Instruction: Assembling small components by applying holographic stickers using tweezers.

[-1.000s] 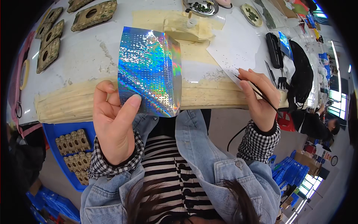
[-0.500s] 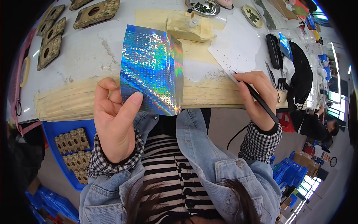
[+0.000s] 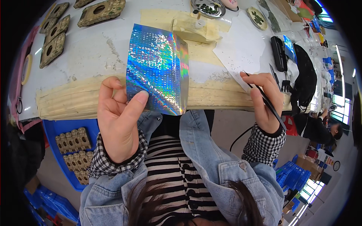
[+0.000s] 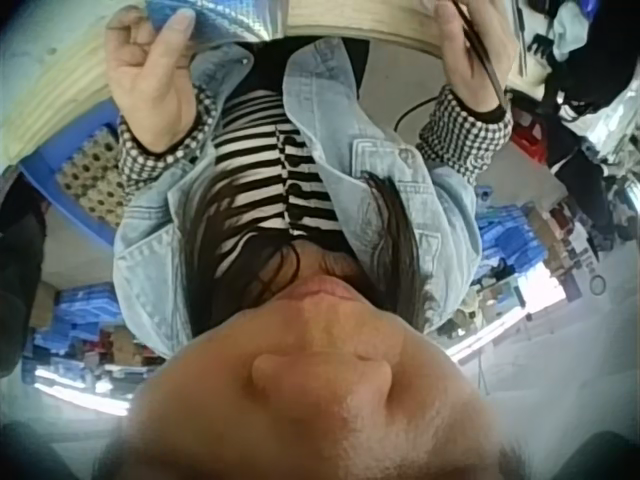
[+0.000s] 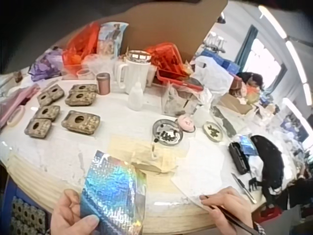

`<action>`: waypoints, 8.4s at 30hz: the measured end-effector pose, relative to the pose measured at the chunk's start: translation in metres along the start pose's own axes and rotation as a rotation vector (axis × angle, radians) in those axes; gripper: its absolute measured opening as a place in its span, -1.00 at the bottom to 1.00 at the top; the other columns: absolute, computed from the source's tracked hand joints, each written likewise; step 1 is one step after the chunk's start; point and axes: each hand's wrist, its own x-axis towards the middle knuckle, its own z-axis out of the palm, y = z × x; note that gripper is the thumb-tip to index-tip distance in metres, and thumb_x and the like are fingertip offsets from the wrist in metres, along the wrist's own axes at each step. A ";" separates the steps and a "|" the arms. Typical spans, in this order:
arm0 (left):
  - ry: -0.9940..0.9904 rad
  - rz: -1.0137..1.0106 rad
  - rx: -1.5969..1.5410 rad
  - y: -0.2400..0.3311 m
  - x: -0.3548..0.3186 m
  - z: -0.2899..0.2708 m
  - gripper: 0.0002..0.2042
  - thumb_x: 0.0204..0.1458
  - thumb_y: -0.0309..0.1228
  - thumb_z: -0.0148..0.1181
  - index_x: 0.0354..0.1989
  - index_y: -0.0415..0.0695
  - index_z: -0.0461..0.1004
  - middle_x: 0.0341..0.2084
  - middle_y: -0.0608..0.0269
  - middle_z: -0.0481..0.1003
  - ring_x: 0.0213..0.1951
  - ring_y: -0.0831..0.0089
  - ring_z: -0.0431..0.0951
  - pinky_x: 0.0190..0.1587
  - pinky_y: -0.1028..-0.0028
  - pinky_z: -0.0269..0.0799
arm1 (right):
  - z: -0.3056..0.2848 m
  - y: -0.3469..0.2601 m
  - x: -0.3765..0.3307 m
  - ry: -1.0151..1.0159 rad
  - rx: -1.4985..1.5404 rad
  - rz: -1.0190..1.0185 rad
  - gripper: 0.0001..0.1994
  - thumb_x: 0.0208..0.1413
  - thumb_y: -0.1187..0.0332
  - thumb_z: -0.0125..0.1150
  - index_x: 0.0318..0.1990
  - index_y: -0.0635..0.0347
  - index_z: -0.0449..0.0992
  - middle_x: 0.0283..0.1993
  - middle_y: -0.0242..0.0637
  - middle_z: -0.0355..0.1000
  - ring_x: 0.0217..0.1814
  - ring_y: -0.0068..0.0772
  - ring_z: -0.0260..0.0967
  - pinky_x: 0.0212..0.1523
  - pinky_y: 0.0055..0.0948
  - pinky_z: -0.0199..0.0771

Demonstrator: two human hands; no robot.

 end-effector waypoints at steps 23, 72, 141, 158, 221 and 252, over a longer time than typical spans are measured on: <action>-0.064 -0.024 -0.029 0.003 0.000 0.005 -0.56 0.01 -0.73 0.13 -0.01 -0.18 0.08 -0.26 0.04 0.54 -0.19 0.48 0.55 -0.10 0.54 0.47 | 0.084 -0.069 0.030 0.109 0.258 -0.385 -0.62 -0.22 0.52 0.44 -0.14 0.30 0.56 -0.27 -0.15 0.53 -0.26 -0.21 0.52 -0.24 -0.38 0.52; -0.028 -0.002 -0.035 0.001 0.001 0.006 -0.58 0.01 -0.71 0.17 -0.06 -0.16 0.09 -0.28 0.10 0.54 -0.20 0.50 0.54 -0.10 0.55 0.46 | 0.090 -0.070 0.028 0.166 0.041 -0.513 -0.67 -0.24 0.46 0.44 -0.21 0.21 0.61 -0.28 -0.25 0.52 -0.23 -0.28 0.51 -0.21 -0.38 0.60; -0.017 -0.015 -0.008 0.001 -0.001 0.005 -0.60 0.03 -0.74 0.10 0.00 -0.17 0.14 -0.19 0.08 0.52 -0.15 0.50 0.50 -0.05 0.57 0.36 | 0.017 -0.003 0.008 0.252 -0.018 -0.062 -0.77 0.03 0.58 0.13 -0.13 0.43 0.48 -0.22 -0.06 0.53 -0.22 -0.22 0.45 -0.16 -0.43 0.40; -0.059 -0.039 -0.029 0.004 0.000 0.005 -0.56 0.01 -0.73 0.14 -0.02 -0.19 0.07 -0.28 0.02 0.54 -0.23 0.47 0.56 -0.13 0.56 0.47 | 0.079 -0.071 0.031 0.085 0.126 -0.477 -0.66 -0.16 0.33 0.39 -0.18 0.24 0.59 -0.25 -0.23 0.52 -0.17 -0.24 0.47 -0.17 -0.32 0.51; 0.327 0.716 0.886 0.096 0.077 -0.072 -0.87 0.12 -0.46 0.20 -0.42 -0.24 0.44 -0.58 0.51 0.36 -0.61 0.84 0.17 -0.60 0.73 0.01 | -0.117 0.016 0.061 0.316 -0.537 0.038 -0.90 0.10 0.47 0.15 -0.28 0.31 0.50 -0.39 -0.17 0.42 -0.35 -0.21 0.37 -0.32 -0.40 0.36; 0.464 0.817 0.739 0.096 0.086 -0.076 -0.85 0.16 -0.43 0.13 -0.37 -0.28 0.46 -0.41 0.27 0.50 -0.46 0.67 0.31 -0.38 0.66 0.25 | -0.231 0.176 0.429 0.912 0.533 -0.317 -0.83 0.17 0.37 0.14 -0.15 0.20 0.56 -0.30 -0.33 0.52 -0.35 -0.56 0.43 -0.38 -0.61 0.42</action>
